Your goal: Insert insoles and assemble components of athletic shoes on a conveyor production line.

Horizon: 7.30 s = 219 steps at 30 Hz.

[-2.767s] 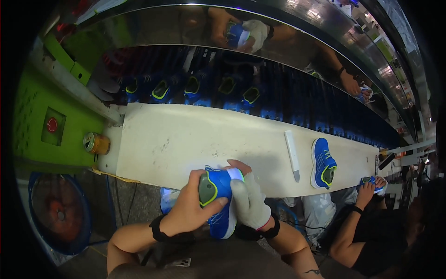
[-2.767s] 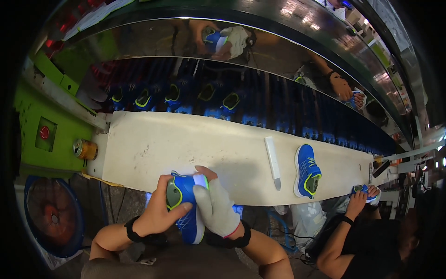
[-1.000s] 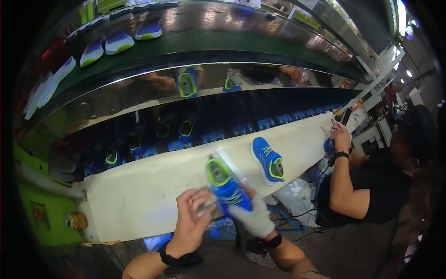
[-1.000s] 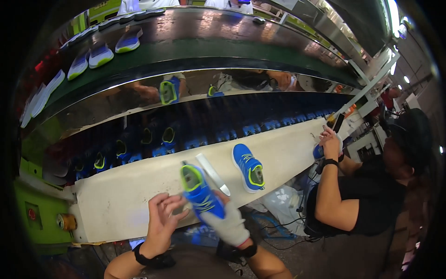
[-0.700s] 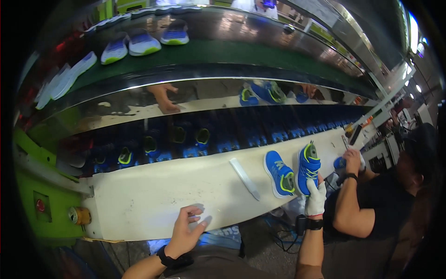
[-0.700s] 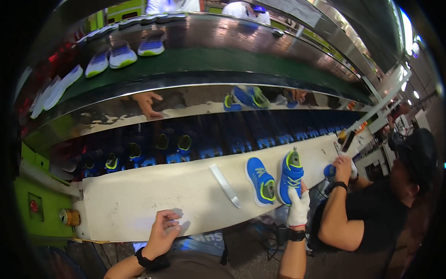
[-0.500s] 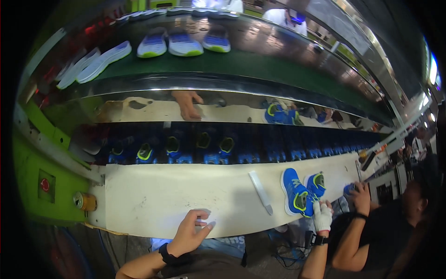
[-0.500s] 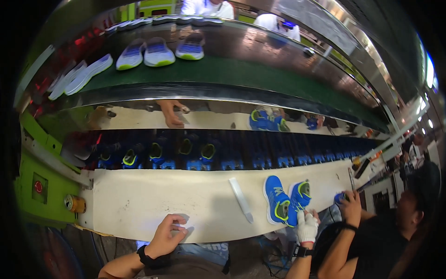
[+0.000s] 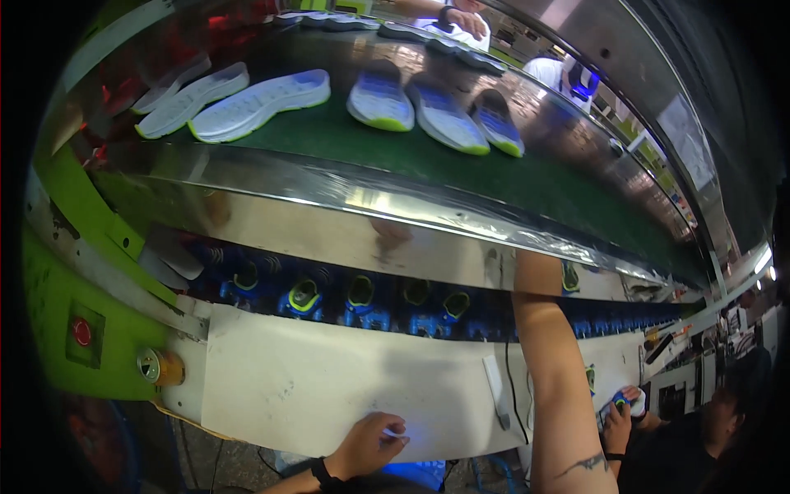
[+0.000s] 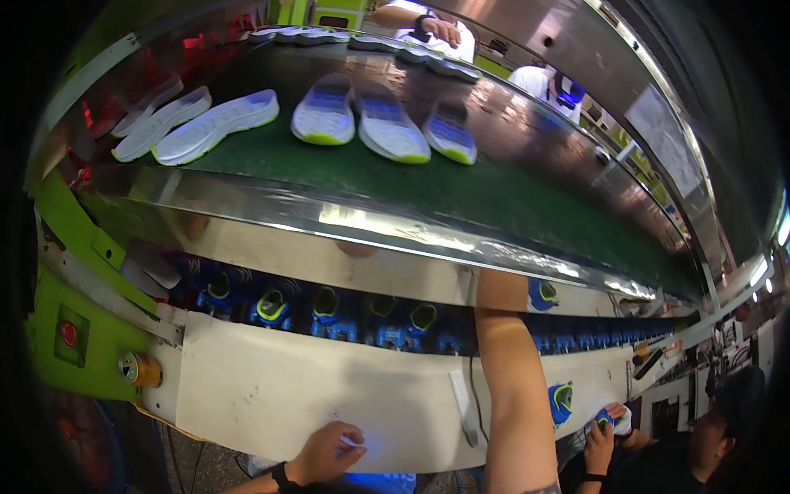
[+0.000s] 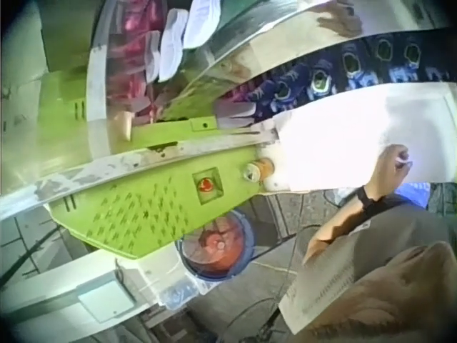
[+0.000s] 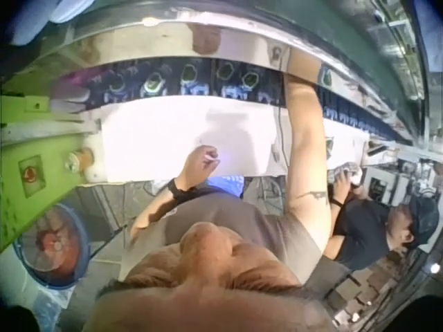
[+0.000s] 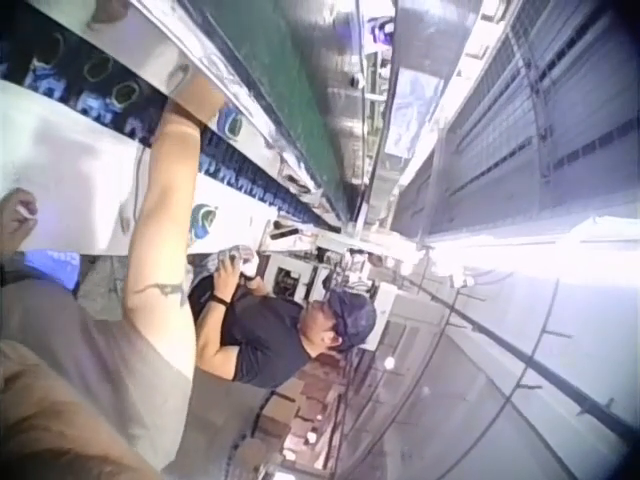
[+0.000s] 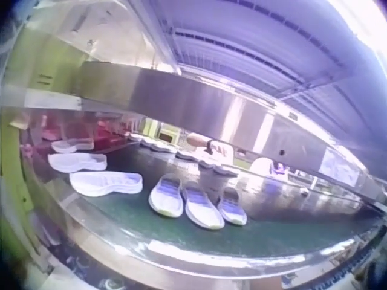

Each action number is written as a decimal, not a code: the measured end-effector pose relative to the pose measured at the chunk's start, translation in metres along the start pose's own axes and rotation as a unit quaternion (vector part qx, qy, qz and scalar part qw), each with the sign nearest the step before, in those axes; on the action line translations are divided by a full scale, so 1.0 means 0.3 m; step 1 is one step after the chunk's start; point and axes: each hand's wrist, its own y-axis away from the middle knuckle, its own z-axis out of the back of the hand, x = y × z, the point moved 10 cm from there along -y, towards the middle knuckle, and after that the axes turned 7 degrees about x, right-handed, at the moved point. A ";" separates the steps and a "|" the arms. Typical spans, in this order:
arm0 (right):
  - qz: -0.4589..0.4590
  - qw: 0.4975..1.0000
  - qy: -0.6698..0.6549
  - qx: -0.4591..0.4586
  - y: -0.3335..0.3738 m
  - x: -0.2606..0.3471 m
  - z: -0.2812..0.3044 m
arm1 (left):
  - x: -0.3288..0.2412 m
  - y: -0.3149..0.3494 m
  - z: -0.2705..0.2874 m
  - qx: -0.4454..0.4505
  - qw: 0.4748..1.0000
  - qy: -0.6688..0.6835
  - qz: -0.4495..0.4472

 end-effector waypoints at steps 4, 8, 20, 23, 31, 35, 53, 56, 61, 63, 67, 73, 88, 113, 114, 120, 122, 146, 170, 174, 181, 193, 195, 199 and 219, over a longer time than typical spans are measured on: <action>0.061 0.991 -0.102 0.054 -0.141 0.191 -0.126 | -0.019 0.021 0.044 -0.017 1.000 -0.011 -0.023; 0.102 0.968 -0.192 0.122 -0.183 0.326 -0.238 | 0.046 0.034 0.047 0.021 0.995 0.069 0.068; 0.015 0.879 -0.431 0.206 0.179 -0.004 -0.219 | 0.088 0.037 0.060 -0.031 0.988 0.154 0.002; -0.062 0.898 -0.353 0.256 0.442 0.022 -0.136 | 0.004 0.053 0.231 -0.179 0.982 0.033 -0.058; 0.173 0.852 -0.319 0.378 0.780 0.341 -0.029 | -0.235 -0.013 0.012 0.223 0.970 0.020 0.097; 0.106 0.609 -0.724 0.307 0.882 0.280 -0.095 | -0.214 0.095 0.052 0.048 0.997 0.047 0.040; -0.045 0.489 -0.869 0.055 1.078 0.430 -0.192 | -0.392 0.227 0.028 -0.079 0.967 -0.241 -0.034; -0.041 0.540 -0.839 0.049 1.088 0.442 -0.196 | -0.392 0.244 0.036 -0.076 0.960 -0.269 -0.032; 0.002 0.622 -0.782 0.035 1.083 0.457 -0.196 | -0.366 0.252 0.052 -0.082 0.948 -0.306 -0.038; 0.003 0.625 -0.780 0.032 1.085 0.459 -0.193 | -0.352 0.262 0.049 -0.078 0.949 -0.302 -0.037; 0.013 0.697 -0.716 0.025 1.065 0.418 -0.226 | -0.318 0.224 0.053 -0.060 0.946 -0.319 -0.016; -0.063 0.511 -0.847 0.130 1.000 0.457 -0.252 | -0.196 0.203 0.097 -0.087 0.995 -0.045 0.002; -0.073 0.689 -0.721 -0.001 1.030 0.474 -0.265 | -0.182 0.226 0.124 -0.110 0.988 -0.107 -0.004; -0.251 0.801 -0.476 -0.264 1.308 -0.376 -0.282 | -0.184 -0.164 0.059 0.041 0.988 -0.131 -0.073; -0.275 0.775 -0.463 -0.331 1.337 -0.452 -0.298 | -0.111 -0.154 0.079 0.024 0.990 -0.140 -0.027; -0.427 0.804 -0.323 -0.257 1.347 -0.669 -0.445 | -0.054 -0.162 0.030 0.115 0.982 -0.148 -0.004; -0.457 0.783 -0.358 -0.225 1.353 -0.629 -0.418 | -0.058 -0.184 0.059 0.115 0.981 -0.158 0.008; 0.045 0.992 0.036 -0.114 0.030 0.216 0.503 | 0.105 -1.104 -0.141 0.051 0.905 -0.422 -0.013; -0.045 0.631 -0.748 -0.202 0.891 0.356 -0.374 | -0.072 0.326 0.018 0.173 0.708 -0.640 -0.242; -0.067 0.686 -0.675 -0.264 0.947 0.380 -0.402 | -0.136 0.149 0.111 0.052 0.782 -0.586 -0.206; -0.057 0.629 -0.769 -0.098 0.979 0.421 -0.299 | -0.160 0.134 0.348 -0.085 0.980 -0.137 -0.117; 0.138 0.680 -0.718 0.055 1.055 0.718 -0.281 | -0.155 0.261 0.337 -0.039 0.995 -0.071 -0.063; 0.113 0.700 -0.705 0.031 1.070 0.730 -0.310 | -0.107 0.298 0.313 -0.093 0.995 0.028 -0.023; 0.102 0.751 -0.648 -0.080 1.089 0.722 -0.291 | -0.126 0.334 0.320 -0.147 0.983 -0.005 -0.106; 0.193 0.776 -0.595 -0.080 1.101 0.722 -0.301 | -0.176 0.371 0.375 -0.172 0.961 -0.186 -0.108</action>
